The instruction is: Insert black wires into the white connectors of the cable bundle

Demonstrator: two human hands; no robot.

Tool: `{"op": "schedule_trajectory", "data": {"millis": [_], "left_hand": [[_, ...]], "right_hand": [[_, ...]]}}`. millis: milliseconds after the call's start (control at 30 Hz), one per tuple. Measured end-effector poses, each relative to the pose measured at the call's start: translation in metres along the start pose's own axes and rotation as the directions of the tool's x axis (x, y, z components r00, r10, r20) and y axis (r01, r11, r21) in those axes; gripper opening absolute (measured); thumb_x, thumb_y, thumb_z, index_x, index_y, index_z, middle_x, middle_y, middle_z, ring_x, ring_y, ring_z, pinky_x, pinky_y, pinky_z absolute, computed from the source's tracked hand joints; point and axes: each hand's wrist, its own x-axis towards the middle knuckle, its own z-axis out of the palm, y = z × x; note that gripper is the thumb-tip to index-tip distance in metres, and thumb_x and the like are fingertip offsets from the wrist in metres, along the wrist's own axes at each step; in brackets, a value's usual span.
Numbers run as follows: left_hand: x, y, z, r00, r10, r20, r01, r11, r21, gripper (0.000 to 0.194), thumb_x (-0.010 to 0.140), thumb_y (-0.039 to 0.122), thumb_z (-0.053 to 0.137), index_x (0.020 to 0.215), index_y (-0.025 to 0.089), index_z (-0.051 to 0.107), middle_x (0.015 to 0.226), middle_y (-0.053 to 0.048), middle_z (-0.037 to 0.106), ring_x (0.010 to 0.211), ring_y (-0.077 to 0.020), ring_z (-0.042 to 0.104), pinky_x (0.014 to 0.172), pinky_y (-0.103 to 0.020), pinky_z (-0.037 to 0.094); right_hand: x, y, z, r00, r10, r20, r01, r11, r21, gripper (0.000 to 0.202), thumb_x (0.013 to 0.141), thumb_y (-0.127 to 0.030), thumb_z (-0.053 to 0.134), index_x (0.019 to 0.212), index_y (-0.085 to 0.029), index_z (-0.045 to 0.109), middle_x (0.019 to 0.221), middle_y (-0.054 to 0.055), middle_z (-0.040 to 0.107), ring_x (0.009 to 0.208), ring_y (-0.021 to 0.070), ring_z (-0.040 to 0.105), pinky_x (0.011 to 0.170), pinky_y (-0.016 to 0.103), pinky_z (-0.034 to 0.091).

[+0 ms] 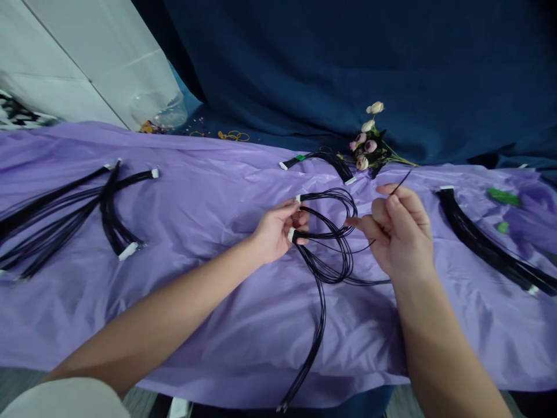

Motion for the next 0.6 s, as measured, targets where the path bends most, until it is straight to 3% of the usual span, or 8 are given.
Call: {"op": "schedule_trajectory", "data": {"millis": [100,233,333,467,600], "left_hand": [[-0.001,0.001,0.001,0.999,-0.029,-0.015,0.028,0.999,-0.028,0.009,0.086,0.023,0.049,0.082,0.016,0.053,0.062,0.002,0.04,0.05,-0.0095,0.042,0.039,-0.02,0.038],[-0.001,0.002,0.001,0.997,-0.07,-0.024,0.068,0.996,-0.062,0.012,0.087,0.024,0.048,0.08,0.016,0.052,0.062,0.002,0.039,0.049,-0.009,0.04,0.038,-0.019,0.036],[0.0,0.001,0.0,0.996,-0.087,-0.027,0.085,0.993,-0.079,0.011,0.086,0.024,0.048,0.079,0.016,0.052,0.062,0.002,0.04,0.049,-0.0091,0.04,0.038,-0.02,0.036],[0.001,0.0,-0.002,0.994,-0.108,-0.021,0.106,0.991,-0.079,0.009,0.086,0.023,0.05,0.08,0.017,0.051,0.063,0.002,0.042,0.049,-0.0095,0.043,0.038,-0.02,0.036],[0.001,0.0,-0.001,0.992,-0.123,-0.005,0.123,0.99,-0.064,0.009,0.085,0.023,0.05,0.079,0.016,0.051,0.062,0.002,0.043,0.048,-0.0089,0.043,0.037,-0.019,0.036]], "right_hand": [[0.001,-0.001,-0.002,1.0,-0.015,-0.004,0.015,0.998,0.059,0.008,0.088,-0.033,0.053,0.092,-0.034,0.06,0.058,-0.008,0.018,0.043,0.0068,0.012,0.064,0.033,0.053],[0.002,-0.003,-0.007,0.997,-0.026,-0.066,0.027,1.0,0.016,0.009,0.086,-0.038,0.057,0.094,-0.036,0.059,0.058,-0.007,0.018,0.044,0.0076,0.012,0.059,0.032,0.051],[0.003,-0.004,-0.011,0.993,-0.039,-0.108,0.029,0.995,-0.09,0.017,0.086,-0.045,0.055,0.101,-0.037,0.055,0.059,-0.007,0.017,0.044,0.0079,0.012,0.064,0.037,0.054],[0.004,-0.005,-0.014,0.993,-0.09,-0.082,0.065,0.96,-0.273,0.026,0.09,-0.052,0.044,0.111,-0.039,0.048,0.06,-0.007,0.015,0.044,0.0092,0.01,0.065,0.041,0.055],[0.004,-0.003,-0.012,0.993,-0.084,-0.088,0.064,0.976,-0.207,0.022,0.091,-0.043,0.047,0.11,-0.034,0.054,0.059,-0.008,0.014,0.044,0.0087,0.008,0.069,0.043,0.057]]}}
